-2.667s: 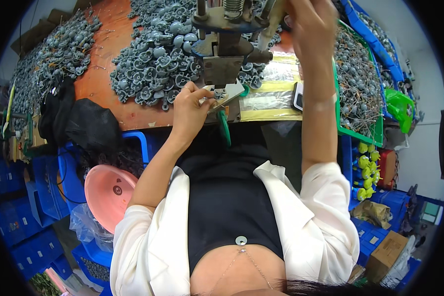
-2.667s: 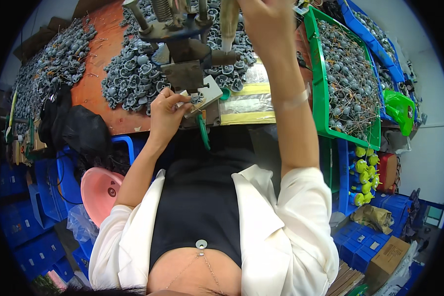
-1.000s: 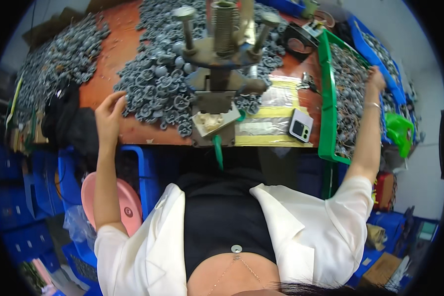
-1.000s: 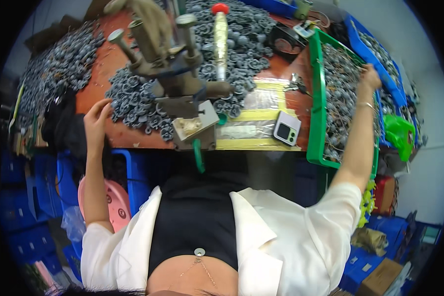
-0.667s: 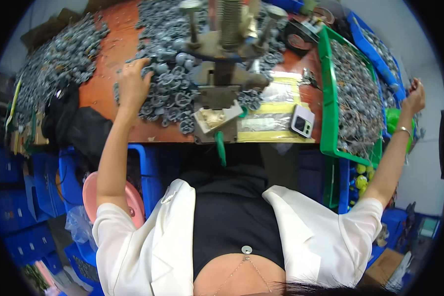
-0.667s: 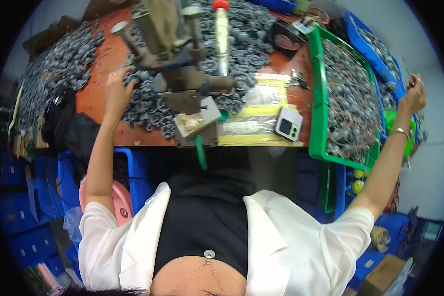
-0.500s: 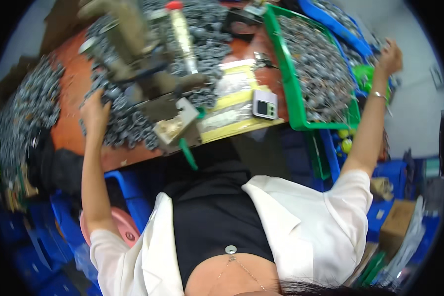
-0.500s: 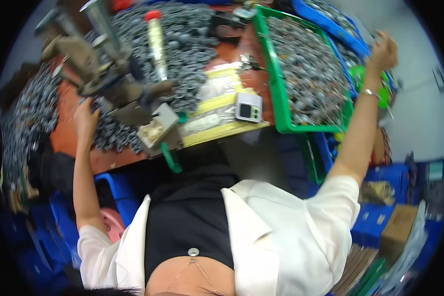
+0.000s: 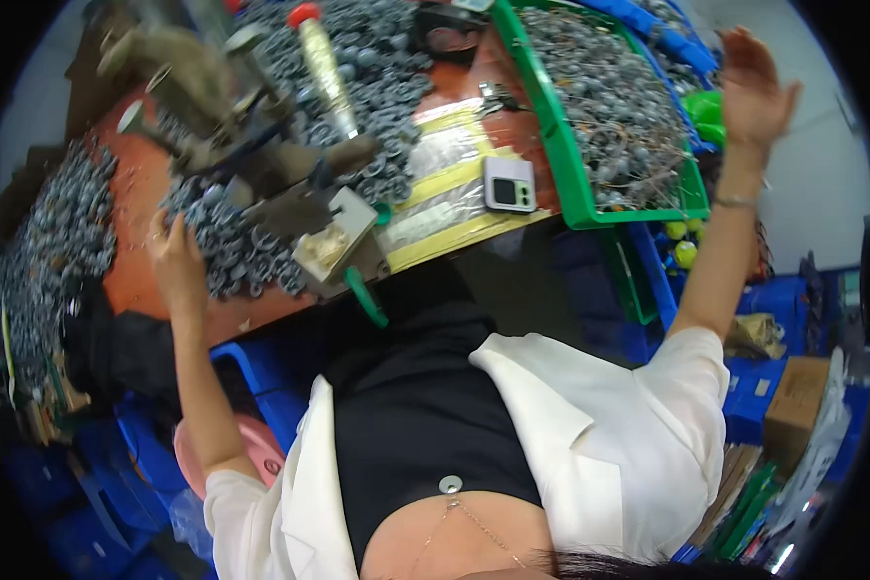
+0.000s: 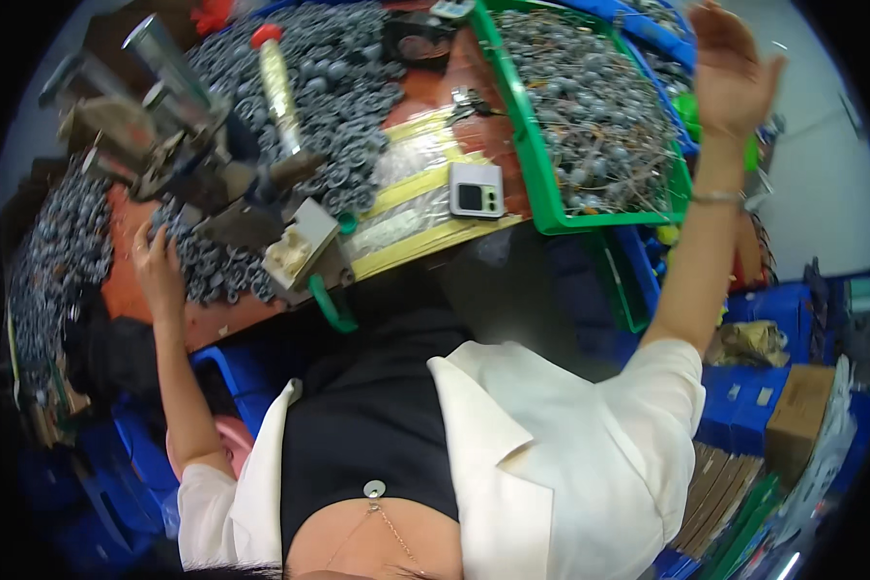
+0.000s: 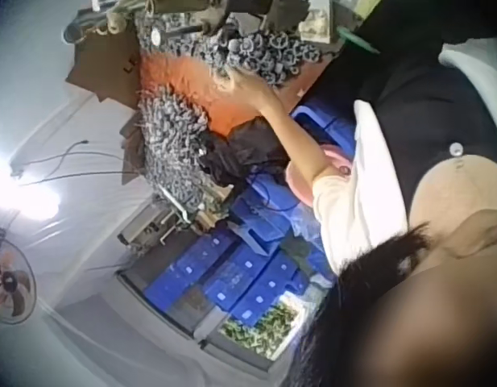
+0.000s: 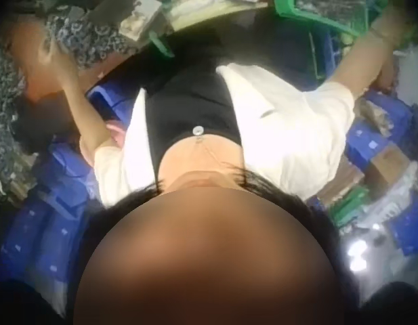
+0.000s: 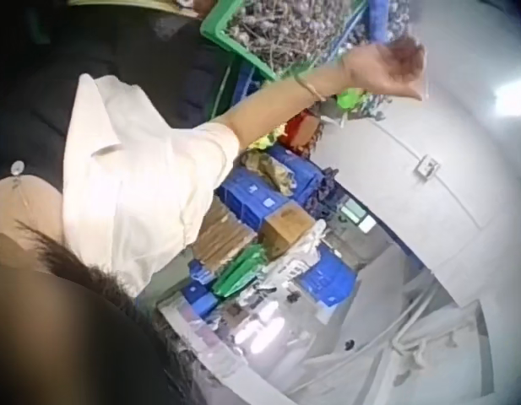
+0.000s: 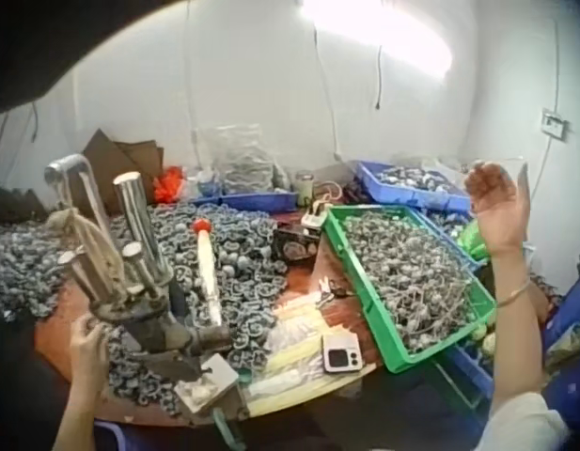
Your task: Operates a manual press machine to process small mechanical components on a factory workbench.
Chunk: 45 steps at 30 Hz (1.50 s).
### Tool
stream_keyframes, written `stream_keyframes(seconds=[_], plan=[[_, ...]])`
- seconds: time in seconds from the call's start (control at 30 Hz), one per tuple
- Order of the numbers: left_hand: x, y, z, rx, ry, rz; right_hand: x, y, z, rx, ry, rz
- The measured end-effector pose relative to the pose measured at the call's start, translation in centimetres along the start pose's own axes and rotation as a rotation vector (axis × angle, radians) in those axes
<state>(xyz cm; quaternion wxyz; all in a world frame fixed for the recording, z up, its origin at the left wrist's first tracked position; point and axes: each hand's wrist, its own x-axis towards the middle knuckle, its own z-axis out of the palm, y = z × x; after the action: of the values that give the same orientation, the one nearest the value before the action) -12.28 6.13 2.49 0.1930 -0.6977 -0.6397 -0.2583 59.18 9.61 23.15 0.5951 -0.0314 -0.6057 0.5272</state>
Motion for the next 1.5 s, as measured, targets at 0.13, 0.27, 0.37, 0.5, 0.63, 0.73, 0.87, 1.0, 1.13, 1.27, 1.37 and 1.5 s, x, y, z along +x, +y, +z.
stream_keyframes(seconds=[0.13,0.27,0.37,0.5,0.63,0.73,0.87,1.0,1.13,1.27,1.37,1.5], plan=[[-3.2,5.4,-0.3,-0.700,0.009,-0.214,-0.7,2.5,7.0,0.186,0.101,-0.001],[-4.5,9.0,2.7,-0.399,0.243,0.036,-2.2,8.4,14.2,-0.068,0.007,0.033],[-5.2,9.6,4.3,-0.397,0.286,-0.083,-5.5,15.1,20.2,-0.065,0.137,0.146],[-6.2,10.0,4.3,-0.338,0.407,0.050,-10.5,21.8,26.7,-0.080,0.109,0.490],[-6.8,9.5,2.4,-0.573,0.398,-0.218,-12.7,23.7,28.5,0.067,0.141,0.649],[-9.2,8.9,-0.4,-0.536,0.187,-0.014,-12.9,24.1,28.9,0.149,0.072,0.652],[-12.1,8.9,-1.0,-0.553,-0.139,-0.045,-12.6,25.8,30.1,0.335,0.207,0.776],[-12.9,8.4,-0.1,-0.536,-0.130,-0.096,-12.4,26.6,30.4,0.231,0.189,0.773],[-12.8,8.4,-1.4,-0.664,-0.104,-0.255,-12.3,26.1,29.2,0.157,0.131,0.707],[-11.5,10.6,-2.0,-0.860,0.099,-0.284,-12.2,26.0,29.1,0.157,0.120,0.705],[-9.6,12.9,-0.2,-0.767,0.089,-0.089,-11.8,26.1,30.0,0.101,0.081,0.756],[-7.3,14.2,2.3,-0.683,0.138,0.088,-10.9,26.1,30.5,-0.013,-0.019,0.658]])
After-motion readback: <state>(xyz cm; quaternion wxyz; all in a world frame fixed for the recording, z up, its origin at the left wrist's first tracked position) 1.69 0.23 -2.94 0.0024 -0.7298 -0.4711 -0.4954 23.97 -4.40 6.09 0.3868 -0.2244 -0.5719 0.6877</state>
